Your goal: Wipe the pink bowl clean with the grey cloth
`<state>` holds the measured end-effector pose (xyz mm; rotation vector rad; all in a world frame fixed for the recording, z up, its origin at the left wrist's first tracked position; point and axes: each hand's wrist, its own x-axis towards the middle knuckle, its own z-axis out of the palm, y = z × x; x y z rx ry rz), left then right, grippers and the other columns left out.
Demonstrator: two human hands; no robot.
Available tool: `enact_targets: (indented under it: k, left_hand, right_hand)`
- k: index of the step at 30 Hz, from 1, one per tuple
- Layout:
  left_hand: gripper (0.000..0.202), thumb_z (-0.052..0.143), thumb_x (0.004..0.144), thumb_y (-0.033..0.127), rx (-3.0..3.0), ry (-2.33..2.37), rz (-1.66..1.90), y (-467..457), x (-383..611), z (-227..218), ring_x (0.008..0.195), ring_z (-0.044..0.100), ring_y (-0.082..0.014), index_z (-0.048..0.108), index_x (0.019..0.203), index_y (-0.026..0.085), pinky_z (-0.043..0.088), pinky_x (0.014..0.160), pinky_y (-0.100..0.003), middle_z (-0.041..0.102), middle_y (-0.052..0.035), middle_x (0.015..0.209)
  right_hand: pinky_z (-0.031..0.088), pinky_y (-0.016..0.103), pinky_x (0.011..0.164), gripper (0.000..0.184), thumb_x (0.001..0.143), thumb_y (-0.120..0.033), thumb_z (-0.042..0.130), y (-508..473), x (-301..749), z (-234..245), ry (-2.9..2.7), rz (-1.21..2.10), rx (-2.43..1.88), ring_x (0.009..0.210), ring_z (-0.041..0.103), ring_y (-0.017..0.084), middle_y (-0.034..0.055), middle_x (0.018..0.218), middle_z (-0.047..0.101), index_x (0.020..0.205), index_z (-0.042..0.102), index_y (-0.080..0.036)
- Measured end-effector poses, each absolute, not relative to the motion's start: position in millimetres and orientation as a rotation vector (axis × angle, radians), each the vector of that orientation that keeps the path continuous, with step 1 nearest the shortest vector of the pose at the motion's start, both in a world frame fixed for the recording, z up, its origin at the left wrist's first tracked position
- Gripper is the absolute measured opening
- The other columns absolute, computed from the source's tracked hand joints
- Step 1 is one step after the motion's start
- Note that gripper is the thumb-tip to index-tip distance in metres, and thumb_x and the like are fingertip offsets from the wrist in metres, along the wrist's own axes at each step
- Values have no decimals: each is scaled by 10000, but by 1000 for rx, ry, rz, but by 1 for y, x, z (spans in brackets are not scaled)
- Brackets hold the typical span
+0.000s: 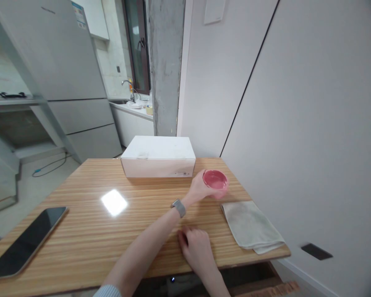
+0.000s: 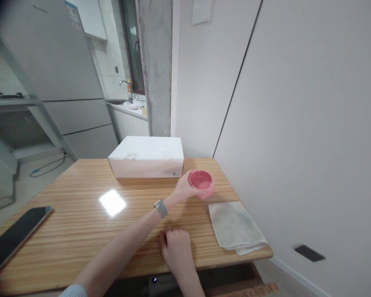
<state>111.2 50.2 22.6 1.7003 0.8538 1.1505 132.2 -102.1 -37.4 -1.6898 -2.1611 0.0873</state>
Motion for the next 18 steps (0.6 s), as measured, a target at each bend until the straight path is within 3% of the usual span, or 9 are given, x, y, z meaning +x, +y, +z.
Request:
enact_targets:
  k: [4,13,18]
  left_hand:
    - [706,828,503,311,1568,1067,1321,30,30,34,989,610,-193,532,1135,203,470,868,-308,647,-49,1101]
    - [818,804,456,495,1438,2017,1421,13,-132,2,969,610,-237,512,1159,197,475,843,-350,623,-78,1110]
    - [777,790,478,501,1311,2082,1429,22,-158,-19,920,621,-218,518,1131,180,484,810,-337,639,-78,1073]
  right_hand:
    - [285,257,603,228,911,-186,436,-102,131,-38,-2168,80,-1671,661,603,149,13,685,649,722,563,-194]
    - [333,239,606,335,954,-273,364,-104,148,-29,-1984,224,-1566,621,544,128,6,660,601,686,549,-197]
    - [386,272,654,333,930,-374,382,-104,215,-25,-1661,-97,-1708,653,517,168,34,668,558,684,520,-197]
